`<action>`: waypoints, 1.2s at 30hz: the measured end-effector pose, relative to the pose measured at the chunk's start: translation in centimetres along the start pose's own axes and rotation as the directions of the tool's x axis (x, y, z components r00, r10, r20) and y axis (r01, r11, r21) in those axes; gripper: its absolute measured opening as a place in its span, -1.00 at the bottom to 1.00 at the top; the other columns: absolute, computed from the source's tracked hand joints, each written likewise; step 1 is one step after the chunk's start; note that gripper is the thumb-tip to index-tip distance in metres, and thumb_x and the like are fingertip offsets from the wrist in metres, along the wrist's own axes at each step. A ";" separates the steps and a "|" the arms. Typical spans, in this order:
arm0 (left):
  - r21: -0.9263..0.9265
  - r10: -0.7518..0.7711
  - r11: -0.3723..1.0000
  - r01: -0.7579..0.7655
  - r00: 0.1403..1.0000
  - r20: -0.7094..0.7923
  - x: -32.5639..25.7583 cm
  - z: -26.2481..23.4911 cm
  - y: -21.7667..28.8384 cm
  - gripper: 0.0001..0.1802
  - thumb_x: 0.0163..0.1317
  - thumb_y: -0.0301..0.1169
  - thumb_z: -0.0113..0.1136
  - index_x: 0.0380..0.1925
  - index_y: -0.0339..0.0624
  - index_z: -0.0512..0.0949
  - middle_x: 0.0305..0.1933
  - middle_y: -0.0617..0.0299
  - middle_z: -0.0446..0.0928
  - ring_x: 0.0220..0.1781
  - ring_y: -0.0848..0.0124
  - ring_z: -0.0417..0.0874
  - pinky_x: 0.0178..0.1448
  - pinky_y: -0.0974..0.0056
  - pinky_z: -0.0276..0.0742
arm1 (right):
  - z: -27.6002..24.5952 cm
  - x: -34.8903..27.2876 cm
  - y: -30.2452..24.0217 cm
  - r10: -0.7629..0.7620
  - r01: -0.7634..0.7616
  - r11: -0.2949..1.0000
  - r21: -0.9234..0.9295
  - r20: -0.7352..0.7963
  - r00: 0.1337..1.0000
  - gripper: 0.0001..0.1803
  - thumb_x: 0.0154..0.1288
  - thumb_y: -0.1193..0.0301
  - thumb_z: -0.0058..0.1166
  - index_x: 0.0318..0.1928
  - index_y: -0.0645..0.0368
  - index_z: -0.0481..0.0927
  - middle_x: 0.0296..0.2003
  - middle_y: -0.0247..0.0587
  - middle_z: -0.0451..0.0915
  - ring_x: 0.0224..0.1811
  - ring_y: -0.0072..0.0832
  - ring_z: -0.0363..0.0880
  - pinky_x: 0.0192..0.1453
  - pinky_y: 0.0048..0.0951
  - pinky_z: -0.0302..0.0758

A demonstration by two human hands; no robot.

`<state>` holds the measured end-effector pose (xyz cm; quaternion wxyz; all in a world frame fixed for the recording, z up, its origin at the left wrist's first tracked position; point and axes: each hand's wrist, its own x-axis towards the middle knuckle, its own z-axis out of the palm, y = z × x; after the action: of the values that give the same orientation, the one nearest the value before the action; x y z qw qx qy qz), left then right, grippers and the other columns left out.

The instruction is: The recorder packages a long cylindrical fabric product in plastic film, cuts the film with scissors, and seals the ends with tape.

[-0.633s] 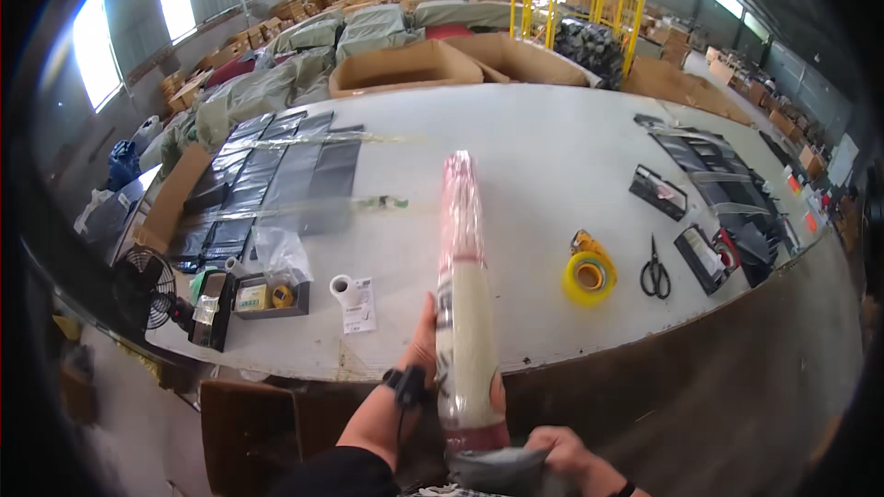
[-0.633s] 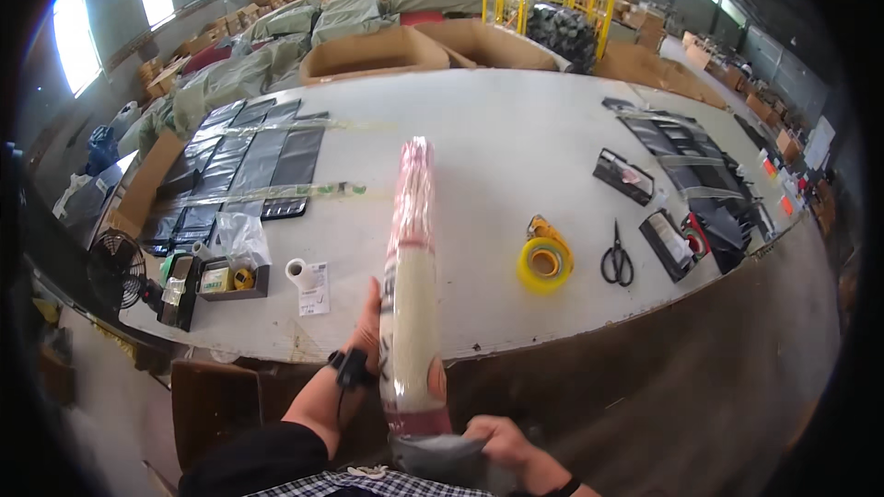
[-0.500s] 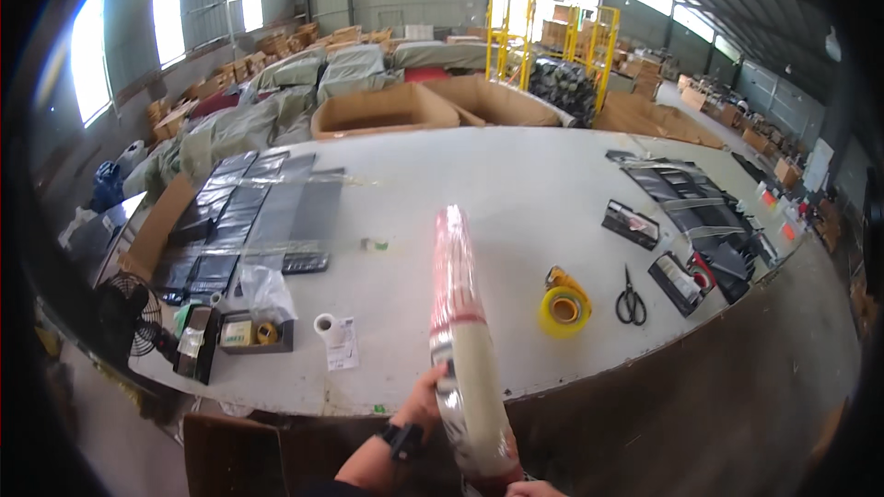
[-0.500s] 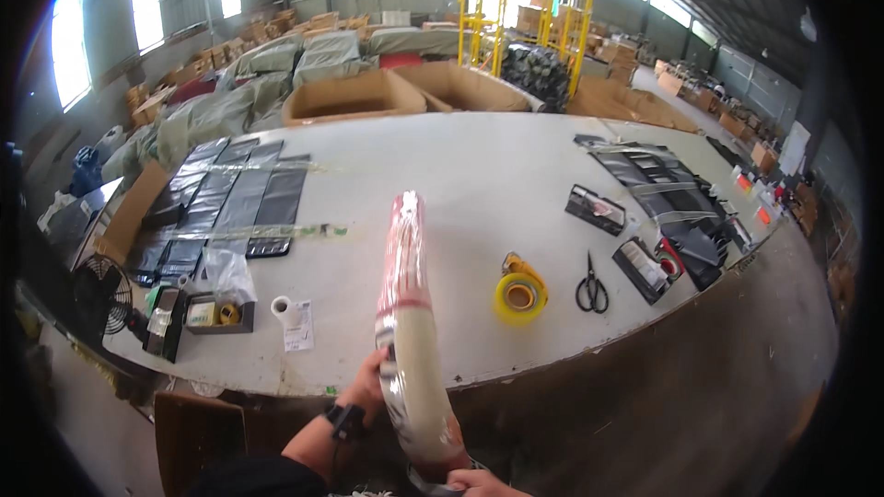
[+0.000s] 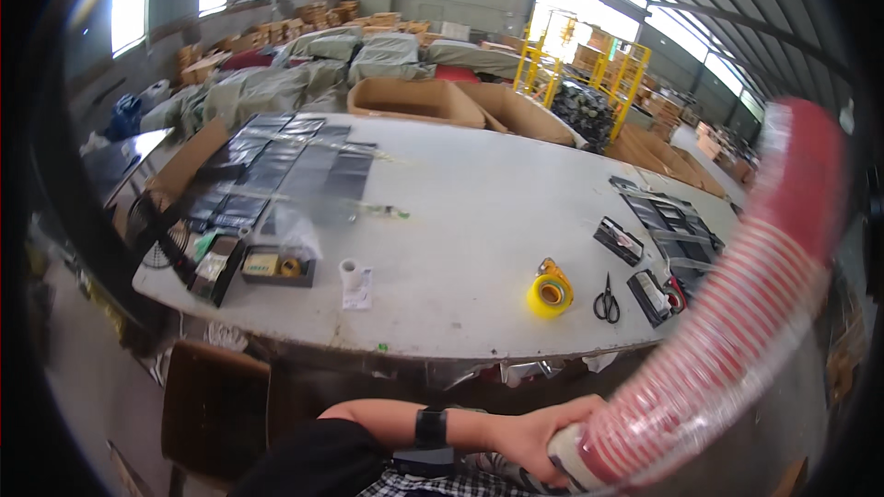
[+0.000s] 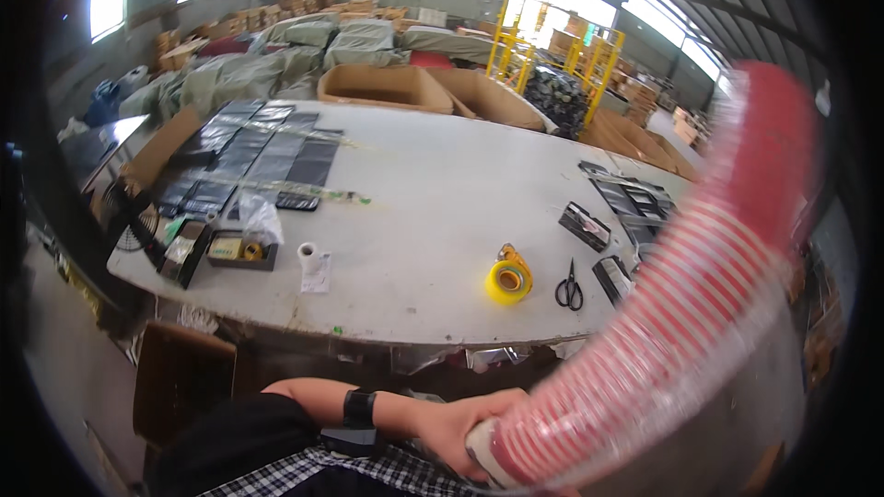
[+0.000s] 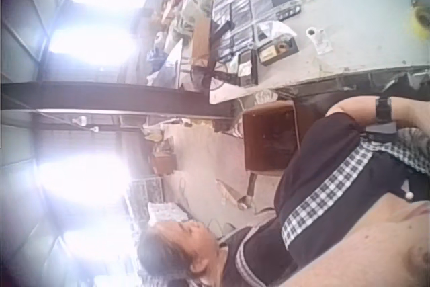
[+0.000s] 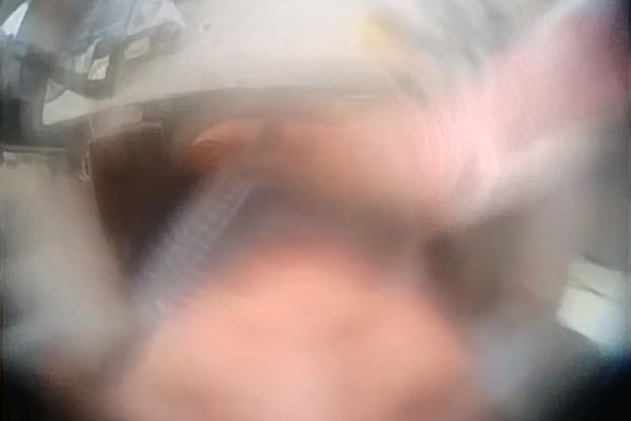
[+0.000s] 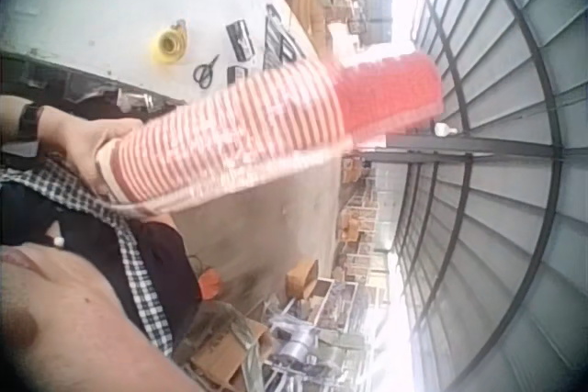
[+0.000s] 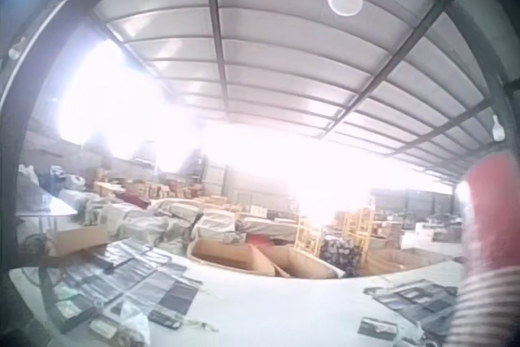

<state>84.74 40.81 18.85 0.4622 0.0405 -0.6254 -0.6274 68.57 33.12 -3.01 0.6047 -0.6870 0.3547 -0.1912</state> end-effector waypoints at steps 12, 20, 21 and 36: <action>0.214 0.434 0.849 -0.482 0.869 0.236 0.6 5.4 0.0 -0.30 -0.27 -0.39 0.44 -0.05 -0.19 0.35 -0.09 0.11 0.44 0.02 0.13 0.47 0.11 0.17 0.36 | -0.8 3.9 -2.2 0.099 -0.084 0.986 -0.145 0.100 0.990 -0.87 0.05 0.50 0.15 -0.35 0.27 0.55 -0.47 -0.42 0.54 -0.38 -0.66 0.41 -0.29 -0.50 0.39; 0.280 0.347 0.878 -0.388 0.919 0.185 -1.9 4.5 -0.8 -0.27 -0.25 -0.36 0.46 -0.02 -0.23 0.33 0.03 0.06 0.43 0.10 0.18 0.43 0.14 0.17 0.34 | 0.3 -3.5 -16.2 0.236 -0.250 0.968 -0.012 0.377 0.895 -0.90 0.16 0.51 0.06 -0.30 0.26 0.55 -0.42 -0.42 0.56 -0.36 -0.76 0.41 -0.30 -0.64 0.38; 0.234 0.309 0.906 -0.353 0.929 0.205 -2.5 3.8 -0.3 -0.29 -0.21 -0.31 0.45 -0.02 -0.24 0.35 0.01 0.06 0.43 0.11 0.18 0.41 0.15 0.18 0.33 | 0.4 -4.3 -16.4 0.244 -0.258 0.966 -0.016 0.385 0.890 -0.90 0.16 0.51 0.06 -0.30 0.26 0.55 -0.42 -0.42 0.56 -0.36 -0.76 0.41 -0.30 -0.64 0.38; 0.584 -0.288 0.596 0.551 0.826 -0.484 -8.6 -0.6 -4.3 -0.47 -0.09 -0.36 0.27 -0.12 -0.30 0.30 -0.16 -0.12 0.44 -0.16 -0.01 0.54 -0.13 0.08 0.49 | -0.3 -6.6 -16.8 0.333 -0.366 0.875 0.316 0.157 0.930 -0.89 0.20 0.60 -0.03 -0.27 0.31 0.54 -0.37 -0.20 0.62 -0.37 -0.52 0.61 -0.24 -0.47 0.58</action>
<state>87.73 44.92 10.67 0.3476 0.4692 -0.6973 -0.4158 68.24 37.96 14.37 0.7553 -0.5051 0.4045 -0.1032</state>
